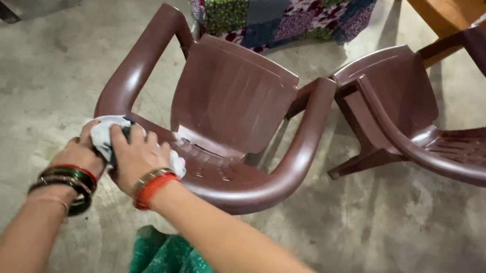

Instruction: The person wipes the surfaces of several plastic chairs using a cloth. They clean the seat, backrest, and armrests of a brown chair and then move to a purple chair to perform the same cleaning actions.

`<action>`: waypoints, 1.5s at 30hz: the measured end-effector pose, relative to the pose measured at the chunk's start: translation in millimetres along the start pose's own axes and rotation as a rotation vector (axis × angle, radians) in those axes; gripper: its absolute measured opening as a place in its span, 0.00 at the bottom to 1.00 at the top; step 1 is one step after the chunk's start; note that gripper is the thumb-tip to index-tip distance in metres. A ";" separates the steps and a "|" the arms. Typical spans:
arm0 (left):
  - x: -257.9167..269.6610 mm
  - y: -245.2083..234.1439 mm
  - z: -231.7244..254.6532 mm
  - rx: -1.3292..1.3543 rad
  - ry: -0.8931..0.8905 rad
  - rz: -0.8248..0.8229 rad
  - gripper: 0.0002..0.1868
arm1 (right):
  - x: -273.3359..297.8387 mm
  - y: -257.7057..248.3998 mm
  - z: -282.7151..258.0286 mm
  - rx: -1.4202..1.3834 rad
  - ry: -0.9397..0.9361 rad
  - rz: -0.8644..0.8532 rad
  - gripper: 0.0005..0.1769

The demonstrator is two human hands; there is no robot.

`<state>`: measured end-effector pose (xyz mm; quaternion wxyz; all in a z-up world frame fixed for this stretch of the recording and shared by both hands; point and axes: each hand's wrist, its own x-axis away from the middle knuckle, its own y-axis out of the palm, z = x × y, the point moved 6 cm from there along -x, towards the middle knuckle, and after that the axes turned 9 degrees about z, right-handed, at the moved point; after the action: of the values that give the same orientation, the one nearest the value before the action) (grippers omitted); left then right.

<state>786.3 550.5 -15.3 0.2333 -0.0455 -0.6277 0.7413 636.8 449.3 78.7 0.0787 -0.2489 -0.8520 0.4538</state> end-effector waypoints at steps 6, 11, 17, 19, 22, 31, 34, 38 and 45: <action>40.3 27.0 14.4 0.259 0.141 0.113 0.49 | 31.6 -21.2 5.8 0.096 -0.009 0.007 0.48; -47.8 32.7 1.3 0.169 0.053 -0.121 0.46 | -28.6 13.6 -9.0 0.116 0.234 -0.122 0.54; -110.9 23.7 7.7 0.011 0.277 -0.096 0.39 | -66.2 38.6 -9.4 0.075 0.291 -0.215 0.56; -97.9 9.4 9.6 -0.242 0.592 0.036 0.39 | -63.7 40.7 -9.1 0.076 0.252 -0.194 0.59; -104.3 5.9 14.9 -0.536 0.769 -0.003 0.40 | -55.7 48.2 -8.5 0.093 0.213 -0.165 0.62; 7.5 57.8 49.3 -0.235 0.845 -0.133 0.35 | 43.1 20.0 54.1 0.280 0.027 -0.347 0.62; 56.1 81.9 82.0 -0.177 0.854 -0.163 0.31 | 87.2 -5.1 83.0 0.390 0.023 -0.362 0.59; 105.3 120.9 124.3 -0.020 0.992 -0.143 0.30 | 133.9 -48.9 121.4 0.468 0.130 -0.252 0.55; 91.9 85.8 96.0 0.042 0.516 -0.153 0.27 | 124.1 -22.8 83.2 0.399 0.374 -0.247 0.38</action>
<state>645.4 491.3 -56.3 0.4418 -0.1805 -0.5338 0.6981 491.6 439.1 37.9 0.3364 -0.2022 -0.7405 0.5456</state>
